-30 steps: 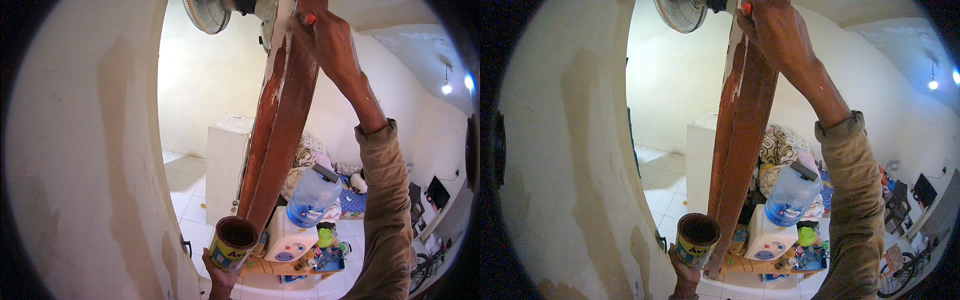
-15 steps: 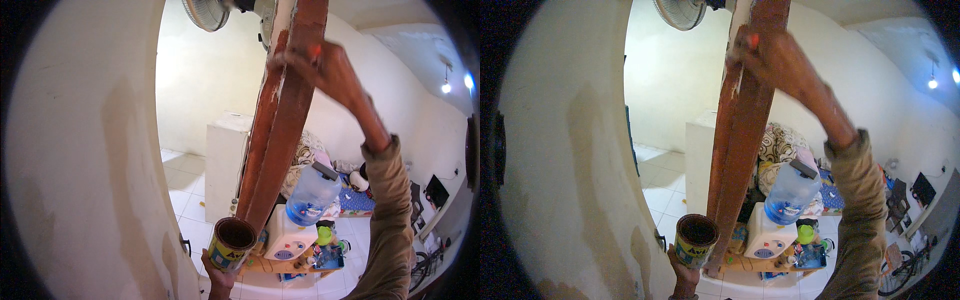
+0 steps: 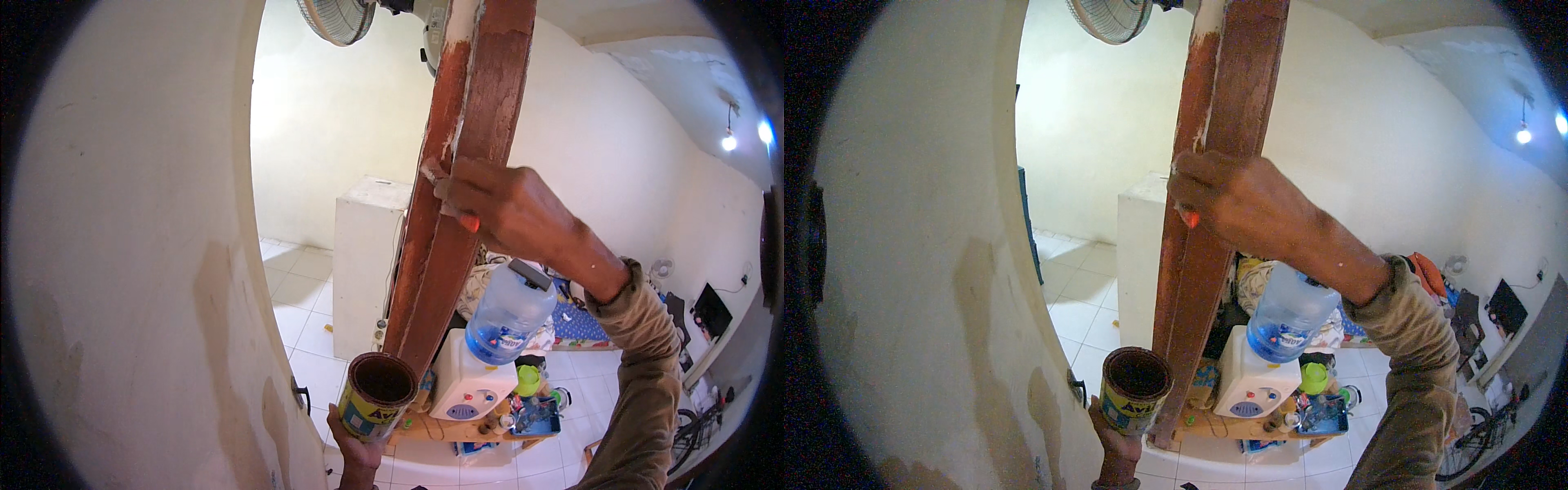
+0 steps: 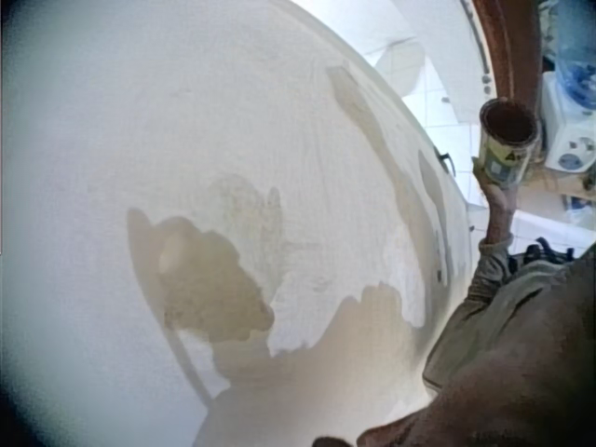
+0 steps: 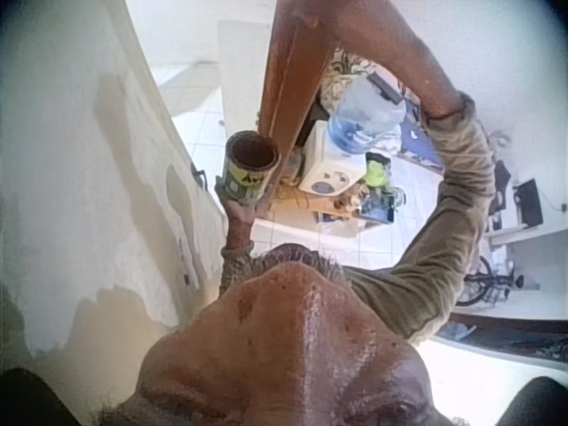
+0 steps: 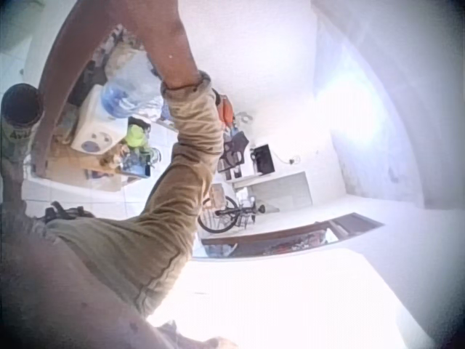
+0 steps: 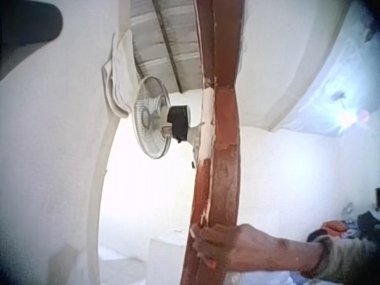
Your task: The person paints a wooden door frame with brown paint using a brush, dipping the brush into a handheld paint can between strokes.
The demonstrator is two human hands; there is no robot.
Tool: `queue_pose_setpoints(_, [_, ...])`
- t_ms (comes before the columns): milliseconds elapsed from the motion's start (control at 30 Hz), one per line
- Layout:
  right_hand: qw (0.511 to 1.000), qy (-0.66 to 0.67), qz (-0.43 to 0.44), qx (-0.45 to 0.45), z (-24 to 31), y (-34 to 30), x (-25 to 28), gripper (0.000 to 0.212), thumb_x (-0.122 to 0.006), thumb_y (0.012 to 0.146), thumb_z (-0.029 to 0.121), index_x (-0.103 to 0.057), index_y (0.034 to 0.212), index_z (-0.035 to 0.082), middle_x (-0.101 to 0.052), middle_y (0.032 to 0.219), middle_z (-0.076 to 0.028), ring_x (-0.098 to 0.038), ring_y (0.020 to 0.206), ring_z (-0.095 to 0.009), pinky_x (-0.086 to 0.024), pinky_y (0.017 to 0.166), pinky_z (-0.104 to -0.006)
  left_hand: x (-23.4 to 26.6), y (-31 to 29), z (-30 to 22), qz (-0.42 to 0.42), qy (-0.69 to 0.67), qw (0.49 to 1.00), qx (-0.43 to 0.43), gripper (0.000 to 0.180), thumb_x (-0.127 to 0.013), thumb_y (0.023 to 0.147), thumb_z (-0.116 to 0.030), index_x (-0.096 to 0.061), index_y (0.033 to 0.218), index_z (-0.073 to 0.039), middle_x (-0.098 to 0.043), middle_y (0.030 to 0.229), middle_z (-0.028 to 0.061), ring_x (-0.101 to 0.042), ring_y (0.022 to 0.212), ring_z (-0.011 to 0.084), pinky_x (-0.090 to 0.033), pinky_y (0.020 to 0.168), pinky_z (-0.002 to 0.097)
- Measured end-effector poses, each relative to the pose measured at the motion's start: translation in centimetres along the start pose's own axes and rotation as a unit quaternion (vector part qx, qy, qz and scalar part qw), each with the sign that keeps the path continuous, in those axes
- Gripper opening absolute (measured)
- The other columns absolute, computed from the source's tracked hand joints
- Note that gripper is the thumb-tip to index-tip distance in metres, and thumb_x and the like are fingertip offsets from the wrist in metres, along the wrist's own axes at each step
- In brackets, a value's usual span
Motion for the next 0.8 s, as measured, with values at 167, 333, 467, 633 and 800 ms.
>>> queue_pose_setpoints(167, [0.983, 0.013, -0.071, -0.167, -8.4, 3.0, 4.0, 0.015, -0.066, 0.087, 0.007, -0.070, 0.101, 0.006, -0.070, 0.101, -0.012, -0.067, 0.083, -0.034, -0.055, 0.075, -0.0404, 0.6, 0.1, 0.8, -0.001, -0.001, 1.000, 0.002, 0.079, -0.035, 0.092, -0.071, -0.044, 0.142, -0.009, -0.056, 0.132, 0.0161, -0.058, 0.120, 0.0346, -0.048, 0.097, 0.0607])
queue_pose_setpoints(333, [0.965, -0.147, -0.182, -0.116, -8.5, 4.1, 7.9, 0.019, -0.066, 0.089, 0.009, -0.067, 0.107, 0.008, -0.070, 0.090, -0.013, -0.067, 0.079, -0.035, -0.054, 0.068, -0.0418, 0.9, -0.1, 1.0, -0.023, -0.011, 1.000, 0.011, 0.079, -0.033, 0.092, -0.071, -0.044, 0.142, -0.010, -0.056, 0.133, 0.0160, -0.059, 0.118, 0.0343, -0.050, 0.095, 0.0602])
queue_pose_setpoints(467, [0.983, -0.101, -0.131, -0.081, -5.2, 2.9, 5.4, 0.016, -0.070, 0.086, 0.012, -0.063, 0.098, 0.003, -0.066, 0.083, -0.015, -0.067, 0.078, -0.035, -0.054, 0.066, -0.0412, 0.8, 0.0, 1.1, -0.002, -0.013, 1.000, 0.019, 0.080, -0.032, 0.092, -0.071, -0.043, 0.143, -0.010, -0.056, 0.132, 0.0157, -0.059, 0.118, 0.0350, -0.050, 0.094, 0.0615])
queue_pose_setpoints(633, [0.986, 0.006, -0.022, -0.167, -4.9, 5.1, 3.9, 0.020, -0.071, 0.087, 0.017, -0.061, 0.086, 0.000, -0.065, 0.075, -0.017, -0.068, 0.075, -0.034, -0.055, 0.065, -0.0383, 1.1, 0.1, 1.1, -0.011, -0.022, 1.000, 0.014, 0.079, -0.032, 0.093, -0.071, -0.042, 0.144, -0.011, -0.057, 0.132, 0.0154, -0.059, 0.117, 0.0350, -0.050, 0.093, 0.0619])
queue_pose_setpoints(800, [0.984, -0.050, -0.035, -0.169, -9.4, 7.7, 4.5, 0.030, -0.065, 0.092, 0.024, -0.064, 0.078, -0.002, -0.063, 0.068, -0.019, -0.065, 0.061, -0.032, -0.051, 0.055, -0.0412, 1.3, 0.2, 1.6, 0.012, -0.023, 1.000, 0.011, 0.078, -0.033, 0.093, -0.071, -0.043, 0.144, -0.013, -0.057, 0.132, 0.0142, -0.059, 0.117, 0.0347, -0.049, 0.090, 0.0636])
Point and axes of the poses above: each hand's wrist, its own y-axis towards the middle knuckle, its own x-axis out of the back of the hand, z = x × y, the point moved 9 cm from there along y, towards the middle knuckle
